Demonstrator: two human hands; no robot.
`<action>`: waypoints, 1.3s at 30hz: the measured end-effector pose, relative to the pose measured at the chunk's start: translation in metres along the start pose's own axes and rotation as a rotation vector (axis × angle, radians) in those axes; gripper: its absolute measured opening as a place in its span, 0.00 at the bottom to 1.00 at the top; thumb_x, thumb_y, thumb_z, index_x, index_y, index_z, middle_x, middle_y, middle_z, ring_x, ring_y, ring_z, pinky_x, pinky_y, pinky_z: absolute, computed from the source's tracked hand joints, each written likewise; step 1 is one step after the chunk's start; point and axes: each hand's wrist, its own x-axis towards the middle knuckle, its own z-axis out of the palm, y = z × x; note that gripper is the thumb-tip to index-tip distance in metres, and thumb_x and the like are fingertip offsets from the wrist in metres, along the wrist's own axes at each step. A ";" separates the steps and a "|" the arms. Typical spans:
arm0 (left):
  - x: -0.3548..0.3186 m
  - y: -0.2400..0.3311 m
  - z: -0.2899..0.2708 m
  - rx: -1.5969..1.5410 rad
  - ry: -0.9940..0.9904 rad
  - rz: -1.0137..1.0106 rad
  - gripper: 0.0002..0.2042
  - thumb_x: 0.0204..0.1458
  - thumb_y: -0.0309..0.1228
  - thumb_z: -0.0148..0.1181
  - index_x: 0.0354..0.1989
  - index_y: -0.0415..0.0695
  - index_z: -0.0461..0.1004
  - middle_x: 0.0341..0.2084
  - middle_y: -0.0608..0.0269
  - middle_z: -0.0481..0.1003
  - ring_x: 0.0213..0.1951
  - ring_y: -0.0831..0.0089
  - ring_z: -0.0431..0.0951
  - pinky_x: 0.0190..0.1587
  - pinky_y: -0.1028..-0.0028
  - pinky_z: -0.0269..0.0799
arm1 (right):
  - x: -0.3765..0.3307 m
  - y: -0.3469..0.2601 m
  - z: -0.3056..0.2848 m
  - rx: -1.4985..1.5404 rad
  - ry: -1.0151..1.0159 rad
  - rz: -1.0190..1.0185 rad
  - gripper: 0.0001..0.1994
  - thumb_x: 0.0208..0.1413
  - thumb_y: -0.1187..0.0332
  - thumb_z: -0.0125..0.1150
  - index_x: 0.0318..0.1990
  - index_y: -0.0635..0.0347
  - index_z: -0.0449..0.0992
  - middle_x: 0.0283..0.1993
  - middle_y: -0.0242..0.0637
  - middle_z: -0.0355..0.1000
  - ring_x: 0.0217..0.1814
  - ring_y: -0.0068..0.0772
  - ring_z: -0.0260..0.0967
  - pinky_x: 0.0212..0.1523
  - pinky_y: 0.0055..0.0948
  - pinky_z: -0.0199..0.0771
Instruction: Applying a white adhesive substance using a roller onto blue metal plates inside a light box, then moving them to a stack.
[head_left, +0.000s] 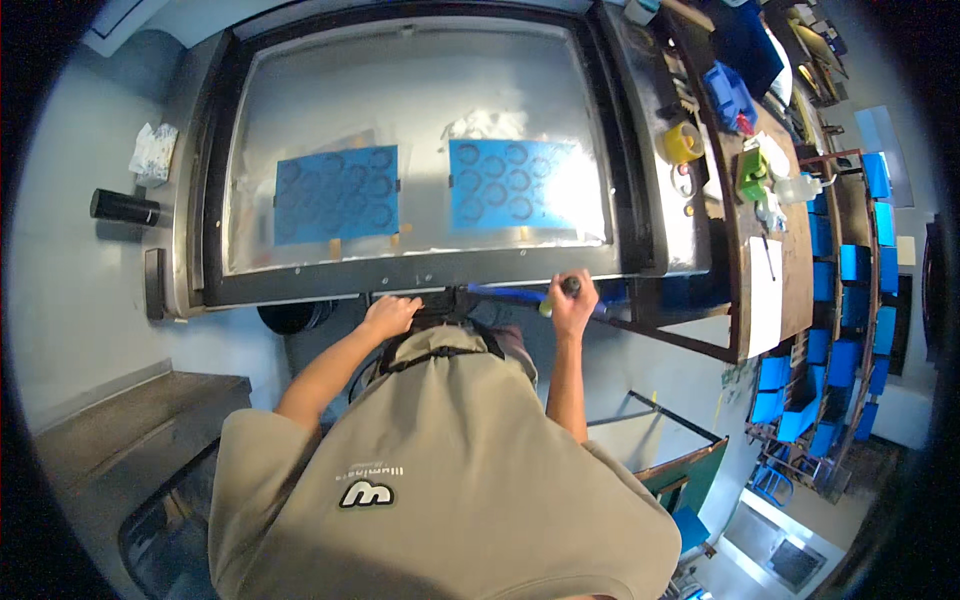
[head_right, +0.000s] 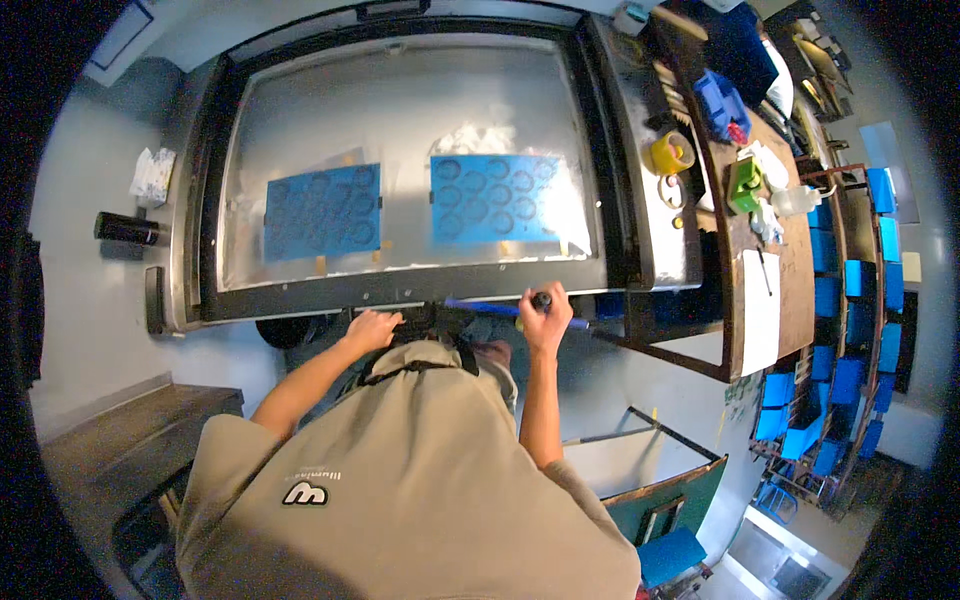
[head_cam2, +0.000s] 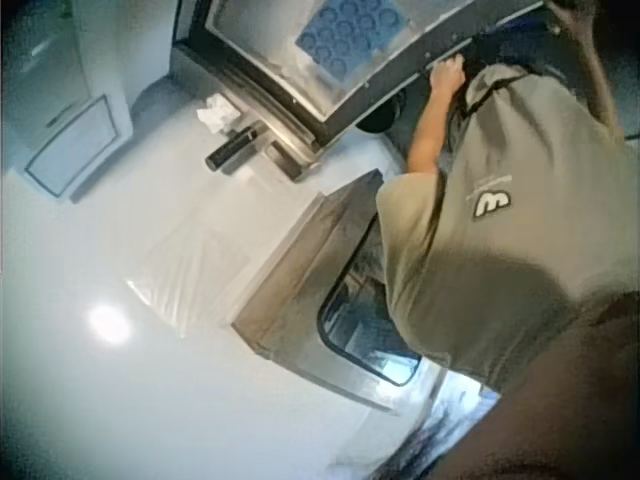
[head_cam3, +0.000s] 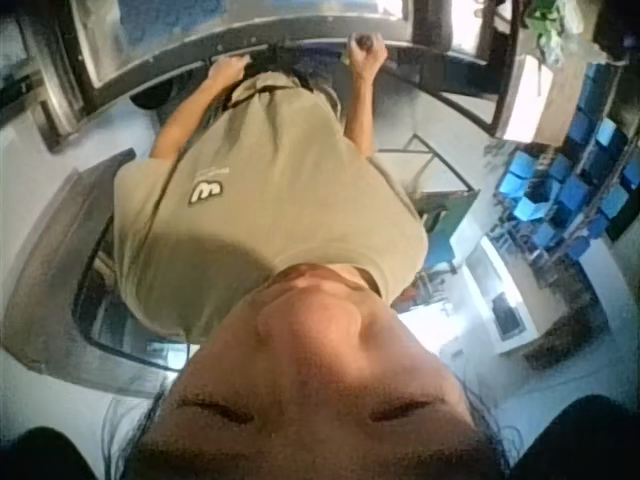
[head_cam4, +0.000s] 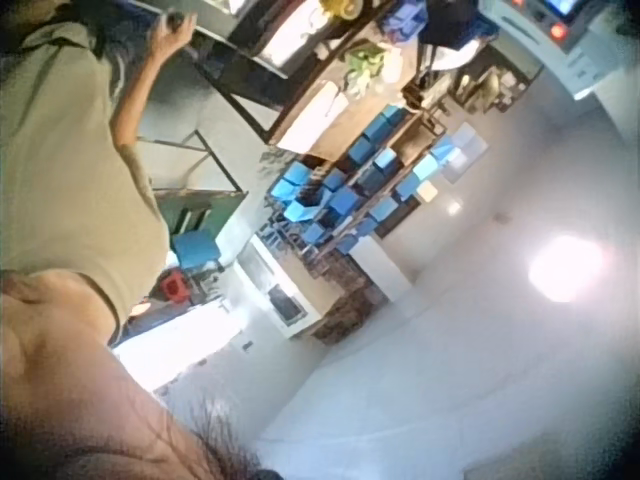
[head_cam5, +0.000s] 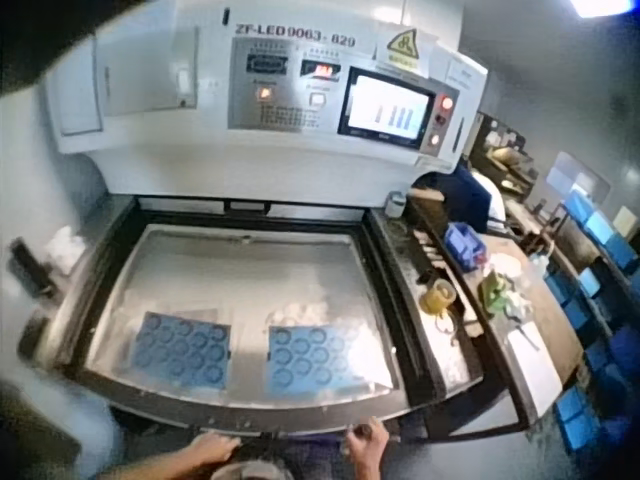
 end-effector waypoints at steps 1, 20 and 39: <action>0.004 0.000 -0.002 0.014 -0.025 0.001 0.12 0.46 0.29 0.59 0.40 0.44 0.74 0.29 0.52 0.80 0.33 0.52 0.81 0.36 0.55 0.77 | 0.000 0.005 0.011 0.120 -0.008 0.081 0.08 0.47 0.78 0.65 0.27 0.63 0.69 0.24 0.34 0.68 0.25 0.26 0.65 0.28 0.26 0.66; 0.008 -0.016 0.020 -0.024 -0.029 0.037 0.13 0.45 0.29 0.63 0.40 0.41 0.73 0.26 0.54 0.78 0.32 0.53 0.80 0.35 0.56 0.77 | -0.024 0.004 0.088 0.719 0.036 0.159 0.16 0.52 0.79 0.64 0.20 0.60 0.61 0.20 0.28 0.61 0.23 0.16 0.54 0.25 0.20 0.56; 0.003 -0.003 -0.001 -0.018 -0.034 -0.012 0.11 0.49 0.28 0.51 0.38 0.39 0.75 0.27 0.49 0.80 0.32 0.51 0.82 0.37 0.55 0.78 | -0.019 -0.005 0.084 0.663 -0.049 0.147 0.13 0.51 0.82 0.62 0.22 0.62 0.63 0.25 0.30 0.67 0.27 0.17 0.56 0.29 0.19 0.57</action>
